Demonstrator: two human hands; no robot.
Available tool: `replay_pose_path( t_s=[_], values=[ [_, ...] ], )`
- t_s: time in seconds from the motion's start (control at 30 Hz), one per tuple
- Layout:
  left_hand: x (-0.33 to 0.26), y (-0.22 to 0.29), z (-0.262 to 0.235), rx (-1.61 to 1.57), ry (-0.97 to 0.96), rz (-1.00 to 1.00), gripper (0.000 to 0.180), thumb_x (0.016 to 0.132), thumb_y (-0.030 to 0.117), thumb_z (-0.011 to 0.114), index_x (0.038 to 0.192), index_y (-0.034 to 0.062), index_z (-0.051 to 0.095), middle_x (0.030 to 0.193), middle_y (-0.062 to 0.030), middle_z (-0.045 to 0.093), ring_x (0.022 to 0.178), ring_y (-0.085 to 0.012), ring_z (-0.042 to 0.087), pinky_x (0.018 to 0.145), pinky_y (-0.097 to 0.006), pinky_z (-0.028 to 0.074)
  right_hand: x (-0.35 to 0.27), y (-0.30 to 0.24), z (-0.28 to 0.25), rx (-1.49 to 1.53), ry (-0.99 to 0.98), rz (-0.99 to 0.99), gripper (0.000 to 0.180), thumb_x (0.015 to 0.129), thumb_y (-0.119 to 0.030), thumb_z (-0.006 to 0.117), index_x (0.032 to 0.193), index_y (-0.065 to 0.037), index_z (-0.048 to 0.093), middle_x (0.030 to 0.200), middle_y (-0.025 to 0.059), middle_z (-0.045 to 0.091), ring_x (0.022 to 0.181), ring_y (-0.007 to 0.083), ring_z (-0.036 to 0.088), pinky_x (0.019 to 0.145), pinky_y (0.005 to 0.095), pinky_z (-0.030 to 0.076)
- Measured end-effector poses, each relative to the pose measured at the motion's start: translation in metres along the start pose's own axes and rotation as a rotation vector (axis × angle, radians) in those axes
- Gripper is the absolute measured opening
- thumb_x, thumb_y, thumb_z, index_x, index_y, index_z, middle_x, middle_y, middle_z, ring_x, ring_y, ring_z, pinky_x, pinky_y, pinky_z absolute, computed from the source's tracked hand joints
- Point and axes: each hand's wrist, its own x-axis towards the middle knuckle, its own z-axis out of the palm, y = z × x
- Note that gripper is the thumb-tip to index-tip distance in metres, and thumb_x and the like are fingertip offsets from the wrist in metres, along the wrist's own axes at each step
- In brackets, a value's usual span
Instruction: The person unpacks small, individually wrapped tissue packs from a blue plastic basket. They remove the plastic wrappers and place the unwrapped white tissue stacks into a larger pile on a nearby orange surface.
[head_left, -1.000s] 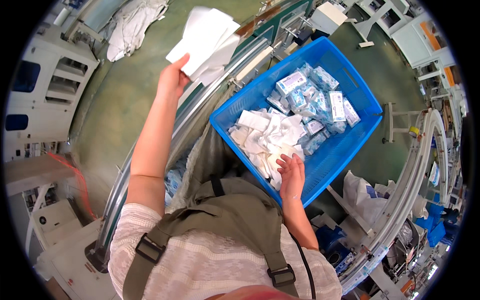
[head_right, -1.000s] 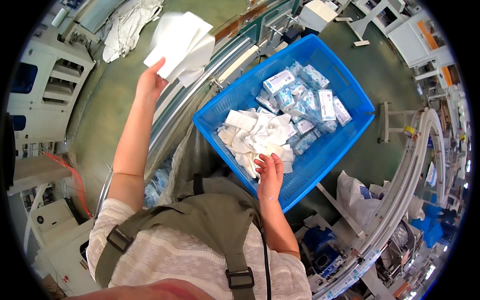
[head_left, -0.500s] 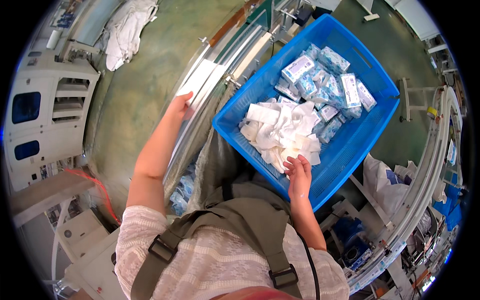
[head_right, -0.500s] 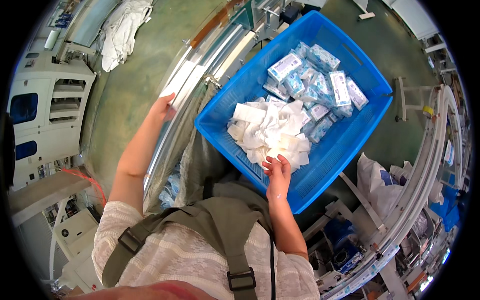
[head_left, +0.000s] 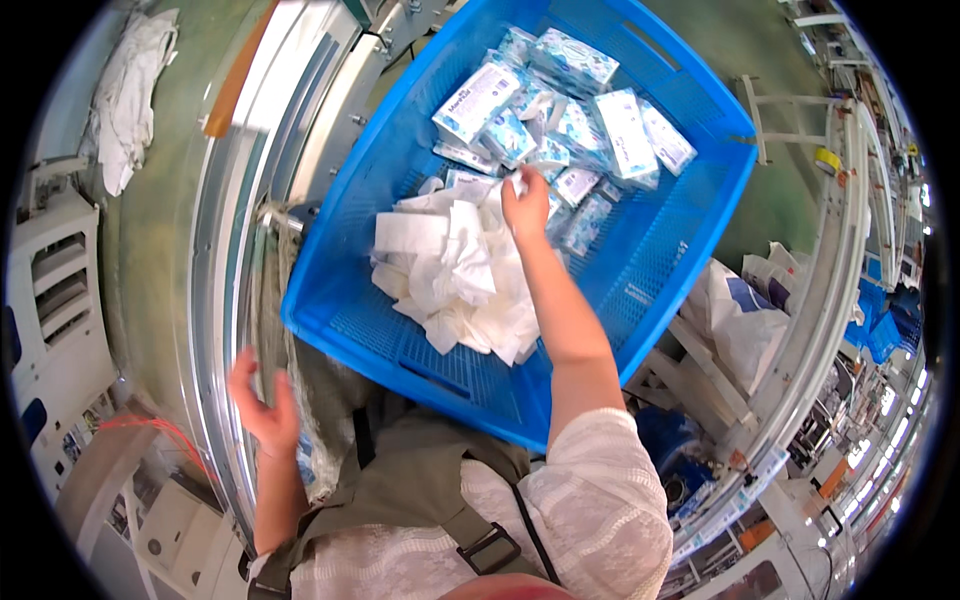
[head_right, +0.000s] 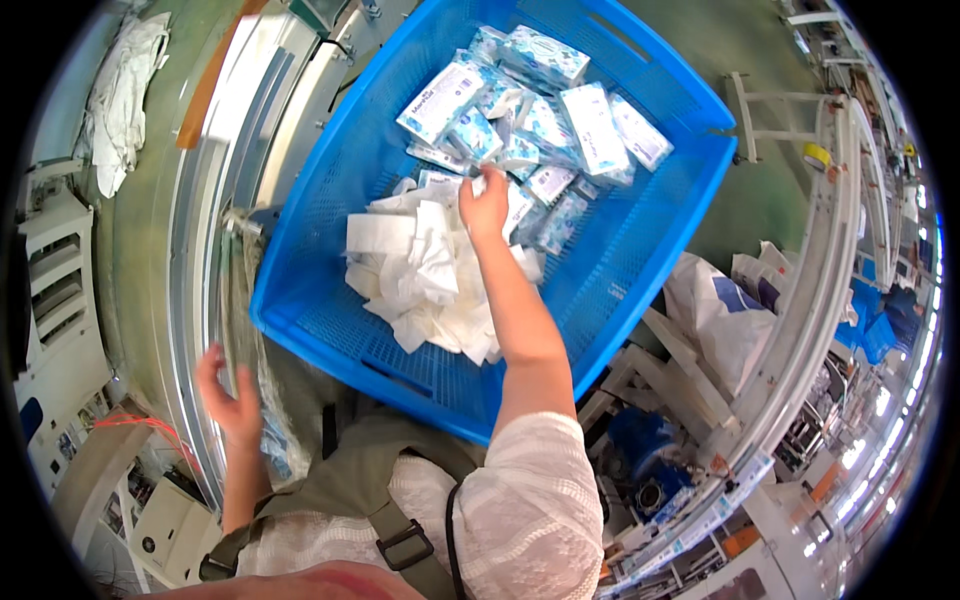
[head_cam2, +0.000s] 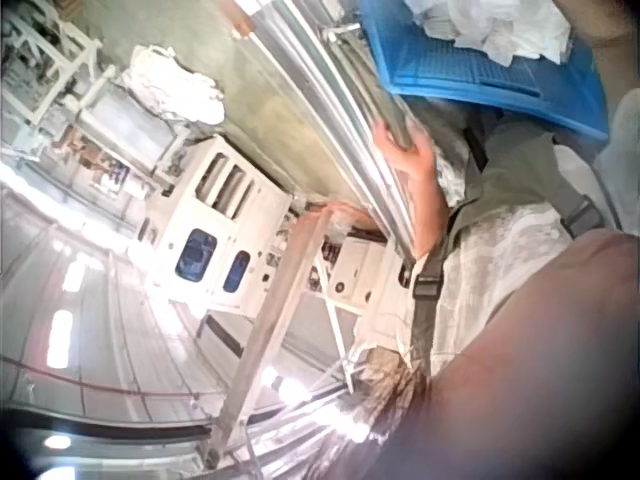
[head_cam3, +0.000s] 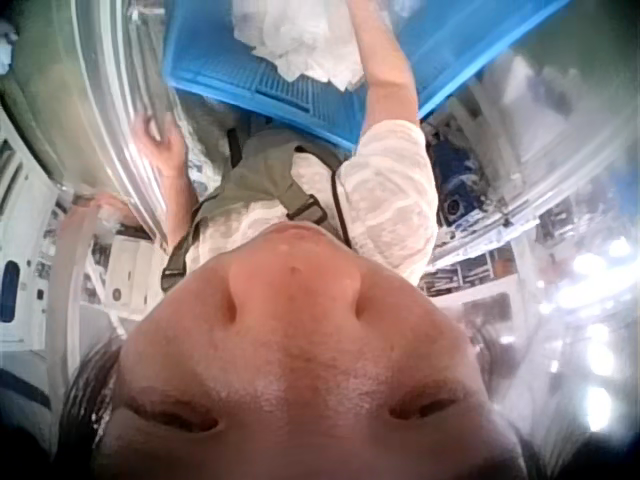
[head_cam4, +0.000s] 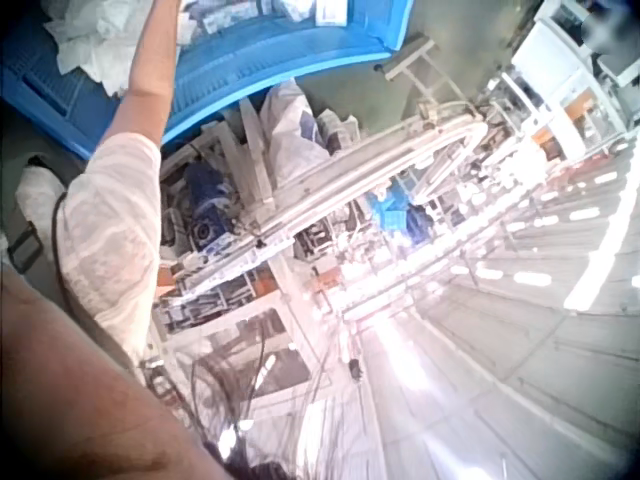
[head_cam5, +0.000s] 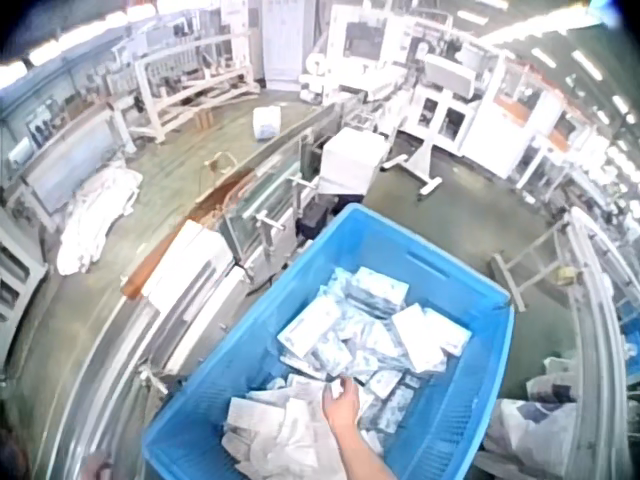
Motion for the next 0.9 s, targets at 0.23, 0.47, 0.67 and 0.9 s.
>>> replay_pose_path(
  t_s=[0.23, 0.47, 0.67, 0.9],
  values=[
    [0.003, 0.054, 0.060, -0.135, -0.289, 0.128, 0.038, 0.073, -0.005, 0.067, 0.110, -0.0039, 0.059, 0.110, -0.0212, 0.061, 0.096, -0.0372, 0.060, 0.084, -0.042, 0.049, 0.108, 0.002, 0.056, -0.565, -0.466, 0.066, 0.076, 0.066, -0.036, 0.080, 0.124, 0.004, 0.052, 0.114, 0.0234, 0.060, 0.106, 0.0391, 0.059, 0.092, 0.0406, 0.046],
    [-0.005, 0.049, 0.071, -0.322, -0.367, -0.194, 0.045, 0.077, 0.004, 0.072, 0.120, -0.0010, 0.056, 0.114, -0.0174, 0.062, 0.100, -0.0294, 0.062, 0.084, -0.038, 0.050, -0.033, -0.020, -0.046, 0.644, -0.865, 0.787, 0.068, 0.074, -0.021, 0.076, 0.130, 0.005, 0.047, 0.116, 0.0143, 0.062, 0.105, 0.0225, 0.059, 0.092, 0.0340, 0.045],
    [0.003, 0.077, 0.075, -1.267, -0.615, -0.617, 0.077, 0.070, 0.012, 0.084, 0.135, 0.0013, 0.043, 0.127, -0.0173, 0.057, 0.115, -0.0241, 0.056, 0.095, -0.037, 0.046, -0.150, -0.140, -0.165, 0.718, -1.050, 0.048, 0.081, 0.076, -0.014, 0.075, 0.144, 0.001, 0.033, 0.134, 0.0135, 0.049, 0.123, 0.0241, 0.049, 0.103, 0.0365, 0.036],
    [0.005, 0.106, -0.002, -0.321, -0.280, 0.792, 0.044, 0.072, 0.000, 0.066, 0.114, 0.0122, 0.058, 0.130, -0.0095, 0.057, 0.124, -0.0313, 0.052, 0.106, -0.046, 0.037, -0.179, -0.224, -0.196, 1.593, -1.009, 0.733, 0.100, 0.087, -0.071, 0.037, 0.147, 0.006, 0.020, 0.148, 0.0219, 0.033, 0.133, 0.0319, 0.040, 0.110, 0.0413, 0.031]
  ],
)
